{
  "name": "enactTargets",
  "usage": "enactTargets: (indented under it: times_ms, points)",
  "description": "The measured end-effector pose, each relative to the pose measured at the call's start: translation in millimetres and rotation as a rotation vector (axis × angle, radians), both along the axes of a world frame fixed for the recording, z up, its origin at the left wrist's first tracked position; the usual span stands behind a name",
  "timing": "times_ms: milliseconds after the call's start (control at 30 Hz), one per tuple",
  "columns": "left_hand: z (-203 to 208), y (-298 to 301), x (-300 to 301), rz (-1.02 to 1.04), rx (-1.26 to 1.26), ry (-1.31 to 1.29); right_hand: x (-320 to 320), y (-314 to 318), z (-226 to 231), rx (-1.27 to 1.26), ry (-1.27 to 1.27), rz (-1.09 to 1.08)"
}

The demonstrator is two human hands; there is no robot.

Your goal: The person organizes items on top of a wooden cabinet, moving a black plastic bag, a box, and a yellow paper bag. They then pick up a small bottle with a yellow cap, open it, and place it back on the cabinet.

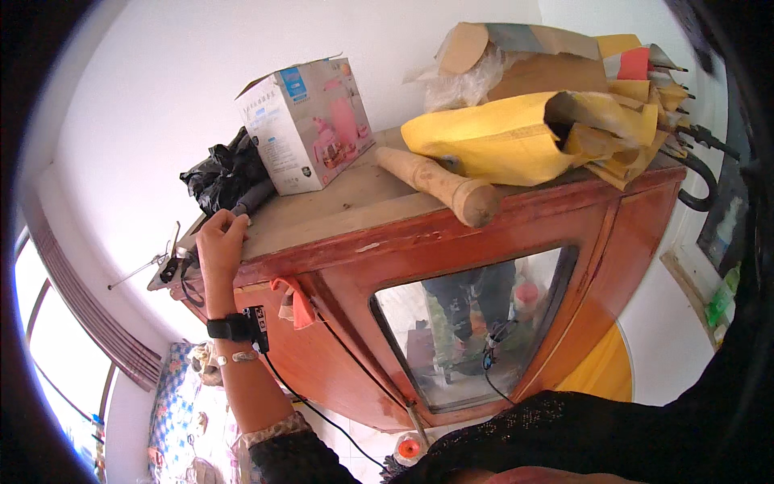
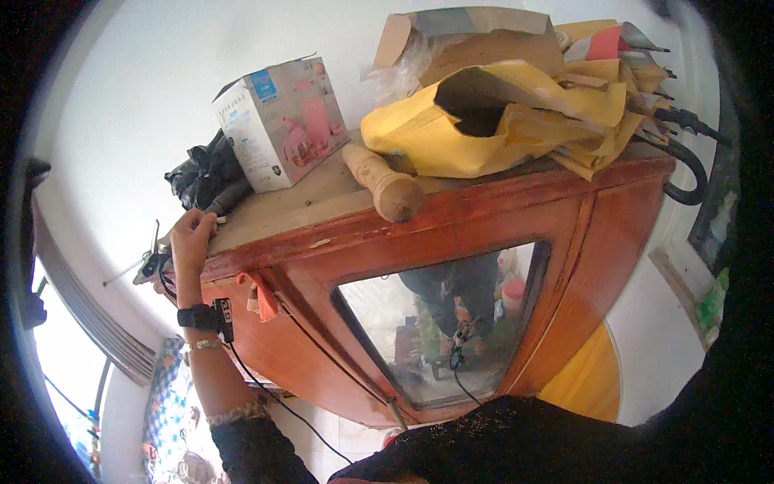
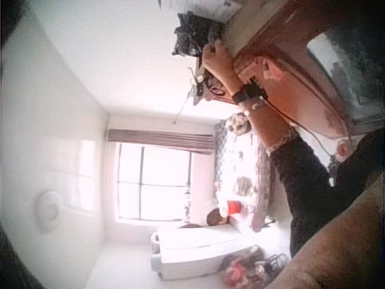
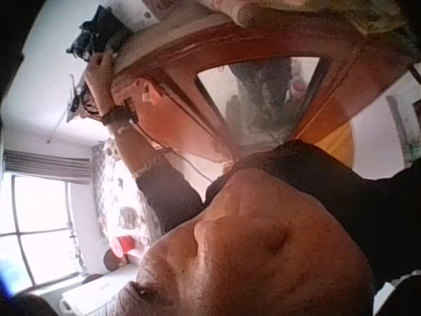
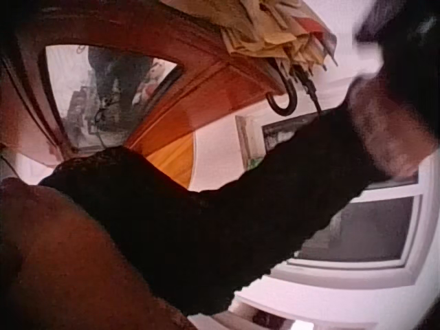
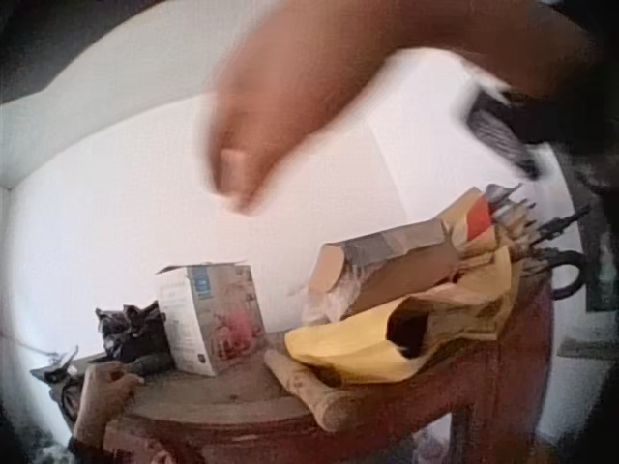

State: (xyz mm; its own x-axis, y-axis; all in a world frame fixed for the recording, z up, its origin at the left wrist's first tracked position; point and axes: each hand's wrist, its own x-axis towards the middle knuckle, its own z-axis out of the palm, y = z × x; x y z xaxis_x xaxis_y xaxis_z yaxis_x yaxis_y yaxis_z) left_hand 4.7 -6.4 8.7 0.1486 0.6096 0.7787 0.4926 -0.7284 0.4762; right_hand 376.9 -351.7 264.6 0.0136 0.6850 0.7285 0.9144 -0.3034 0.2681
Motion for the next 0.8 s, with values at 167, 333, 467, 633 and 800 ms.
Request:
enactTargets:
  times_ms: [167,333,467,633,800]
  points:
    - [0,3,1,0.085,0.043,0.071,50,-124,-94,0.226,0.246,-0.068]
    - [-1,1,4,0.046,0.003,0.087,48,-171,-188,0.295,0.471,0.009]
    - [1,-1,5,0.081,0.028,0.120,51,-145,-266,-0.013,0.021,0.374]
    - [3,0,5,0.085,-0.033,0.111,90,-93,-319,0.224,-0.012,0.431]
    - [3,0,4,0.065,-0.048,0.085,102,-50,-361,0.231,0.287,0.231]
